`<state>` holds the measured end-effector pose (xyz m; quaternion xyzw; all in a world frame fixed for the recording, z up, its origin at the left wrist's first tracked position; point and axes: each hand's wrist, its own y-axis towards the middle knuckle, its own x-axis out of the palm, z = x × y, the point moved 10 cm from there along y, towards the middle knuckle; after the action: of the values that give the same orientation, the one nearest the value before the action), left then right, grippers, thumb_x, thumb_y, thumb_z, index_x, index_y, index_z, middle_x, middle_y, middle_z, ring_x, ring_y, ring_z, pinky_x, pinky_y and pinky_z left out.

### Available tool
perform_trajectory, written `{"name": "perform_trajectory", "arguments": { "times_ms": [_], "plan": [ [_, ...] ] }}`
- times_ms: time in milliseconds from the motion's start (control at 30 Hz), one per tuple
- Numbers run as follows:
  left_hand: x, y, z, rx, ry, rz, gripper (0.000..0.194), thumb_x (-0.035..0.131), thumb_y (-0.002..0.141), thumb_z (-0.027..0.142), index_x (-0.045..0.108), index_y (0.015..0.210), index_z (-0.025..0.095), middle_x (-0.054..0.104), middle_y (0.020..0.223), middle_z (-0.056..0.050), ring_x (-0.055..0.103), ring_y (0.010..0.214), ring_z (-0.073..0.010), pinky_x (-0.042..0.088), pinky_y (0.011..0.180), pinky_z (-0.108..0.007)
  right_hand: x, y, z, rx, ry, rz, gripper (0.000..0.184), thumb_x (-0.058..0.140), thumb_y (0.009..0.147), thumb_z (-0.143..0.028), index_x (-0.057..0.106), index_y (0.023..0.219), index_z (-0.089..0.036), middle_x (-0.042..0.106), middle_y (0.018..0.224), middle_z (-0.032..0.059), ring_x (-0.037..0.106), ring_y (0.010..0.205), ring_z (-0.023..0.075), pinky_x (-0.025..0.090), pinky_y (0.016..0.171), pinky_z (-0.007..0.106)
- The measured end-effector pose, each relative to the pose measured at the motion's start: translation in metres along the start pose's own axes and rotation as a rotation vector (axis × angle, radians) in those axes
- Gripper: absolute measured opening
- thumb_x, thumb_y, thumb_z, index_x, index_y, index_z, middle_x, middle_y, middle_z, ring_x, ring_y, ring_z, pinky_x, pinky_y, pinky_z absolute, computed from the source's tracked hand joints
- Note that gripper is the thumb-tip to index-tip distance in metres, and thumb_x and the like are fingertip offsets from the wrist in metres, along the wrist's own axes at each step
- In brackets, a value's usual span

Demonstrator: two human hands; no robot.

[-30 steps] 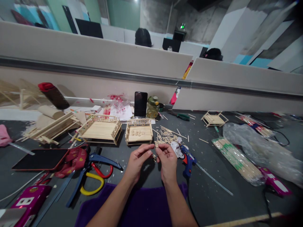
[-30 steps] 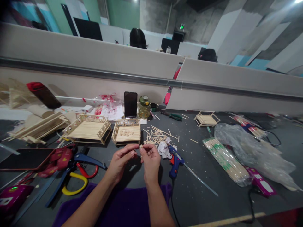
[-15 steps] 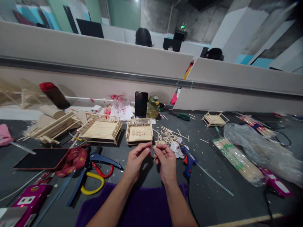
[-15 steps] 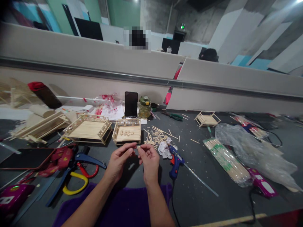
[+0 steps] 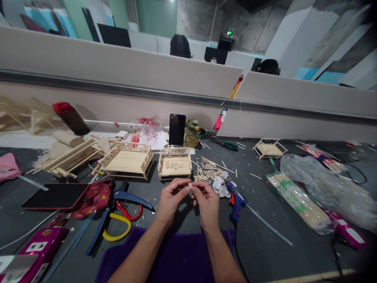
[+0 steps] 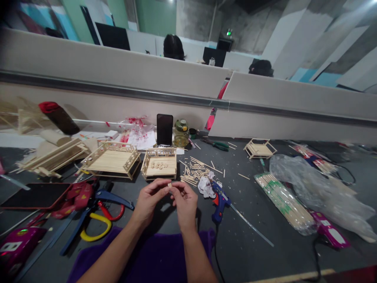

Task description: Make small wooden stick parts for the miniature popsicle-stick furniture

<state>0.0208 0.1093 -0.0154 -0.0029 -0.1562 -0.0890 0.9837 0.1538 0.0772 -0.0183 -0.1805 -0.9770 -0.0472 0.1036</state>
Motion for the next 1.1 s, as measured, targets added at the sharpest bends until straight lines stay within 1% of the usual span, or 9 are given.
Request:
{"name": "perform_trajectory", "arguments": {
  "times_ms": [200, 333, 533, 667, 767, 900, 1033, 1100],
  "plan": [
    [-0.004, -0.001, -0.002, -0.034, -0.035, 0.046, 0.025, 0.076, 0.071, 0.026, 0.075, 0.095, 0.019, 0.071, 0.092, -0.005, 0.063, 0.086, -0.0174, 0.049, 0.080, -0.029, 0.000, -0.002, -0.002, -0.011, -0.026, 0.003, 0.017, 0.071, 0.078, -0.031, 0.072, 0.089, -0.019, 0.067, 0.074, 0.0000, 0.055, 0.055, 0.0094, 0.041, 0.043, 0.017],
    [-0.005, -0.002, 0.000, -0.025, -0.018, 0.064, 0.027, 0.077, 0.070, 0.026, 0.074, 0.096, 0.018, 0.072, 0.091, -0.006, 0.064, 0.085, -0.0182, 0.050, 0.080, -0.030, -0.001, -0.002, -0.004, -0.016, -0.044, 0.018, 0.016, 0.071, 0.077, -0.031, 0.071, 0.086, -0.019, 0.066, 0.072, -0.0002, 0.054, 0.055, 0.0096, 0.041, 0.043, 0.017],
    [-0.004, -0.003, 0.005, 0.031, 0.021, 0.047, 0.027, 0.076, 0.072, 0.025, 0.074, 0.098, 0.018, 0.071, 0.090, -0.005, 0.063, 0.084, -0.0170, 0.050, 0.080, -0.028, -0.001, -0.002, -0.008, -0.018, -0.053, 0.024, 0.014, 0.071, 0.077, -0.031, 0.071, 0.083, -0.018, 0.064, 0.067, -0.0008, 0.052, 0.053, 0.0094, 0.040, 0.043, 0.018],
    [-0.002, -0.002, -0.003, -0.032, -0.071, 0.034, 0.031, 0.077, 0.071, 0.024, 0.073, 0.101, 0.020, 0.071, 0.089, -0.004, 0.063, 0.082, -0.0159, 0.050, 0.078, -0.027, 0.000, -0.003, -0.011, -0.032, -0.060, 0.020, 0.014, 0.070, 0.078, -0.031, 0.071, 0.084, -0.018, 0.067, 0.073, 0.0011, 0.054, 0.055, 0.0103, 0.041, 0.043, 0.019],
    [0.003, -0.001, -0.005, -0.057, -0.089, -0.007, 0.024, 0.075, 0.073, 0.025, 0.074, 0.096, 0.019, 0.070, 0.092, -0.005, 0.062, 0.086, -0.0165, 0.048, 0.080, -0.027, -0.001, -0.004, -0.012, -0.049, -0.055, 0.023, 0.014, 0.070, 0.079, -0.031, 0.071, 0.085, -0.018, 0.067, 0.073, 0.0012, 0.054, 0.055, 0.0106, 0.041, 0.044, 0.019],
    [0.005, -0.001, -0.001, -0.013, -0.068, -0.036, 0.014, 0.072, 0.076, 0.025, 0.075, 0.088, 0.018, 0.067, 0.091, -0.005, 0.060, 0.088, -0.0178, 0.047, 0.081, -0.028, 0.000, -0.004, -0.013, -0.066, -0.054, 0.014, 0.014, 0.069, 0.079, -0.031, 0.070, 0.086, -0.018, 0.066, 0.073, 0.0012, 0.054, 0.056, 0.0109, 0.041, 0.044, 0.019],
    [0.005, -0.001, 0.001, -0.005, -0.057, -0.033, 0.015, 0.074, 0.075, 0.026, 0.076, 0.086, 0.017, 0.067, 0.091, -0.006, 0.061, 0.088, -0.0186, 0.047, 0.081, -0.029, 0.000, -0.005, -0.014, -0.071, -0.068, 0.013, 0.014, 0.069, 0.079, -0.032, 0.070, 0.085, -0.019, 0.065, 0.072, 0.0008, 0.054, 0.056, 0.0114, 0.041, 0.044, 0.020],
    [0.004, -0.002, -0.001, -0.040, -0.082, -0.012, 0.022, 0.076, 0.072, 0.027, 0.076, 0.091, 0.018, 0.069, 0.090, -0.006, 0.062, 0.085, -0.0186, 0.049, 0.080, -0.030, -0.001, -0.005, -0.014, -0.073, -0.074, 0.023, 0.015, 0.069, 0.079, -0.032, 0.069, 0.085, -0.019, 0.065, 0.071, 0.0006, 0.053, 0.054, 0.0112, 0.041, 0.044, 0.020]
  ]
}}
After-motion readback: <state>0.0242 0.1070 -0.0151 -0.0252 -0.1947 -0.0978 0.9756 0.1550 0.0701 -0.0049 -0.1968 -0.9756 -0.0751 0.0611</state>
